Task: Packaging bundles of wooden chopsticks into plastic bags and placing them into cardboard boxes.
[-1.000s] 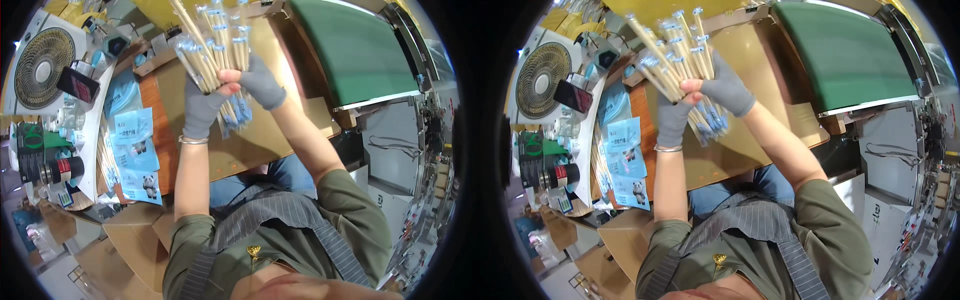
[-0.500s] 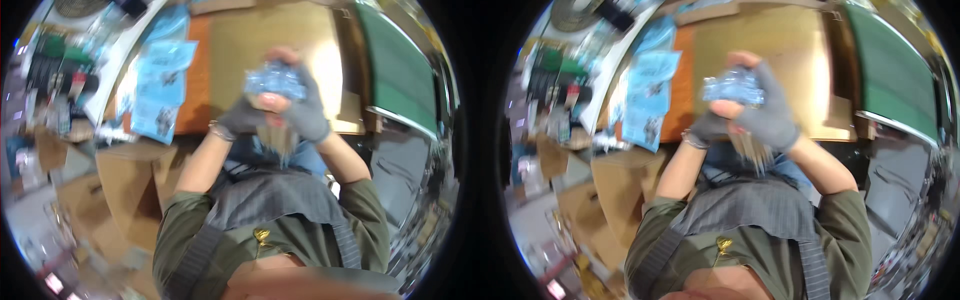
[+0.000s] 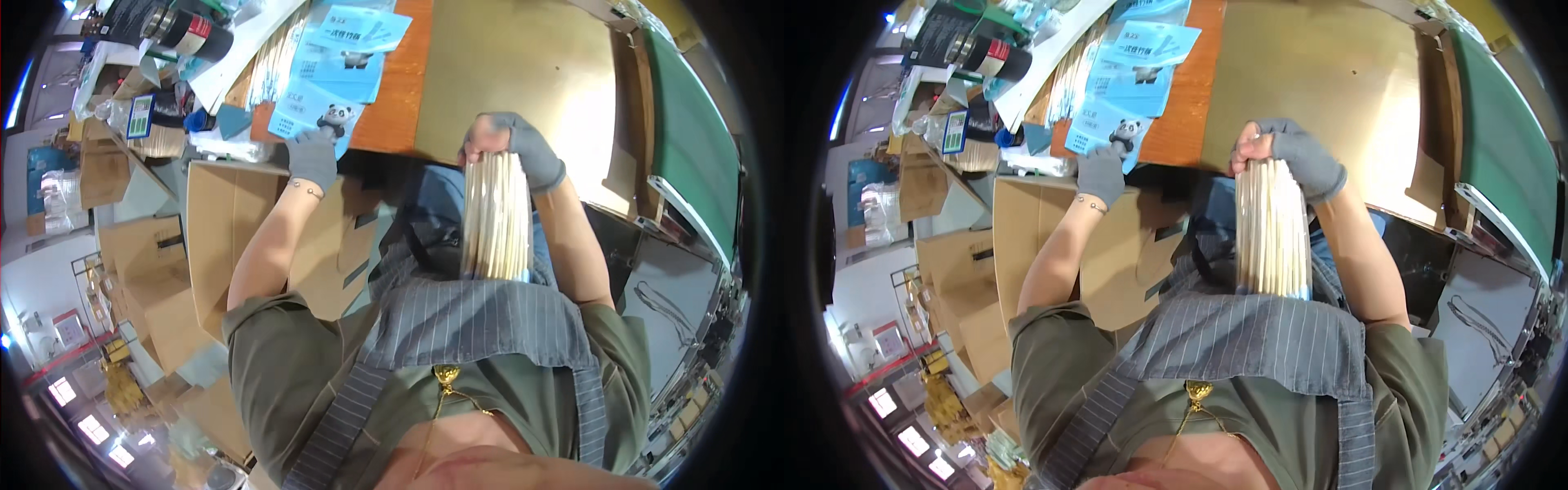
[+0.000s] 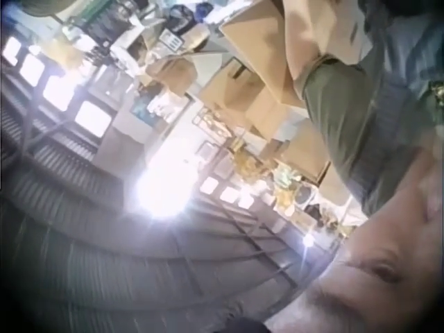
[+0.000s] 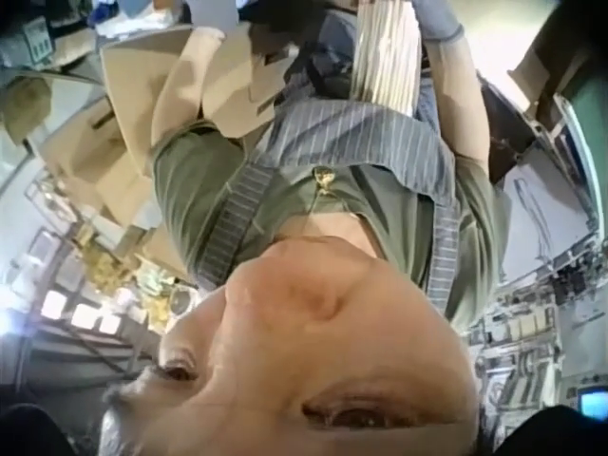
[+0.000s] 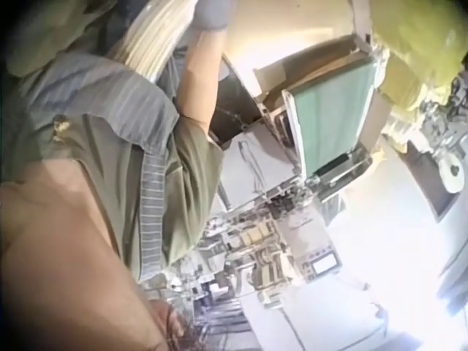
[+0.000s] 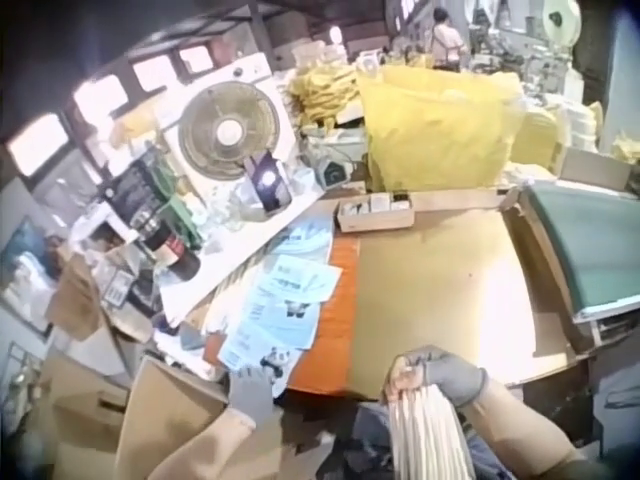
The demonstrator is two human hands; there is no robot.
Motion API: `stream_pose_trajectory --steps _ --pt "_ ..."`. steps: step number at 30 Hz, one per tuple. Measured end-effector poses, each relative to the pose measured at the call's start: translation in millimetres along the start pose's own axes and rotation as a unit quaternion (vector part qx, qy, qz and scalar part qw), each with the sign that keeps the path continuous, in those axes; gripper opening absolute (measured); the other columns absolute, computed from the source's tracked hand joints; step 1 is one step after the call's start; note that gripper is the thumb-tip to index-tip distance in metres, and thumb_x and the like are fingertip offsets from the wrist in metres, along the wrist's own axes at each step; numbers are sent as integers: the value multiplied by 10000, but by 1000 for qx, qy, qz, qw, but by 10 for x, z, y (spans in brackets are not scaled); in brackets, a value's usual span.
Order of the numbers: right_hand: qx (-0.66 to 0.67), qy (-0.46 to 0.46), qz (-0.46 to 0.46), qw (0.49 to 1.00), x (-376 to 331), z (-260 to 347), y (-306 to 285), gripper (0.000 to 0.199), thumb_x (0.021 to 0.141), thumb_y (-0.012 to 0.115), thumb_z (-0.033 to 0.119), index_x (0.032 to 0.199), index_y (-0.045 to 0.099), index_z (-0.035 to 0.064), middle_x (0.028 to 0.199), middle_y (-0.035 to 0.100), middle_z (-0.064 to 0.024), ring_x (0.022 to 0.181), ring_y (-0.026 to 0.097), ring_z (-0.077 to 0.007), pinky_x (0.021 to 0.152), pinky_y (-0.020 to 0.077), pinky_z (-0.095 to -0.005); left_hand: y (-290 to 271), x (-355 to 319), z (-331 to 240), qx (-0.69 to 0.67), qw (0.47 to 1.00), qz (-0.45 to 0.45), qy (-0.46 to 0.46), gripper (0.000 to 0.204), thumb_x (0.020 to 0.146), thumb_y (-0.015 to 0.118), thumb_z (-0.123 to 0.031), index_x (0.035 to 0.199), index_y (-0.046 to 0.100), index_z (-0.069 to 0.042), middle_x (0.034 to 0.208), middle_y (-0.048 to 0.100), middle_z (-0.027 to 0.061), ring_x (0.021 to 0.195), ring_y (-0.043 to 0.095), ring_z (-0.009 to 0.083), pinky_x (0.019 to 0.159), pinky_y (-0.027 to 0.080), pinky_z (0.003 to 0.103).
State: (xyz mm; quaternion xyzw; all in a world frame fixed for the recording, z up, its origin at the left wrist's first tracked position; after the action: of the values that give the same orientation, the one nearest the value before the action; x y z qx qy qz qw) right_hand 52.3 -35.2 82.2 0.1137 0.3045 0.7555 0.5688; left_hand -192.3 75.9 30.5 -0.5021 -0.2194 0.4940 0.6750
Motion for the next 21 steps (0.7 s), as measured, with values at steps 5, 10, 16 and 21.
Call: stream_pose_trajectory --steps 5,10,16,21 --pt "-31 -40 -54 997 -211 150 -78 167 764 571 169 729 568 5 712 594 -108 760 589 -238 803 469 -354 -694 179 -296 -178 949 -239 105 124 792 570 -192 827 574 -73 766 623 110 694 625 286 618 491 420" --pt "-42 -26 -89 995 -355 190 -142 283 766 543 164 971 588 -25 733 601 -100 795 596 -222 802 461 -319 -1056 570 -1015 -522 804 -265 103 300 745 719 -220 640 511 -31 559 511 97 481 464 197 500 392 345" --pt "-44 -23 -136 990 -491 82 -502 567 782 554 146 1266 402 -108 806 642 -130 730 612 -172 691 487 -287 -1206 688 -1858 -729 660 -164 76 368 733 744 -243 610 519 21 527 463 91 511 401 140 491 363 335" --pt "-211 -38 -204 955 -621 55 -841 516 800 556 152 1268 447 -36 829 641 -114 761 604 -153 737 474 -276 -1715 442 -2184 -749 642 -39 156 357 792 680 -301 770 637 52 623 599 176 586 612 200 555 446 350"
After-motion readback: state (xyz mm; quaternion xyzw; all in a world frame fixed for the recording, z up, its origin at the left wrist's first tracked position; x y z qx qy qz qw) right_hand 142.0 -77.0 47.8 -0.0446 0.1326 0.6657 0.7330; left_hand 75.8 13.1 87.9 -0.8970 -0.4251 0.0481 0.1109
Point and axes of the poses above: each hand's wrist, its own x-axis towards the middle knuckle, its own y-axis out of the palm, z = x × y, the point moved 9 cm from there along x, towards the middle knuckle
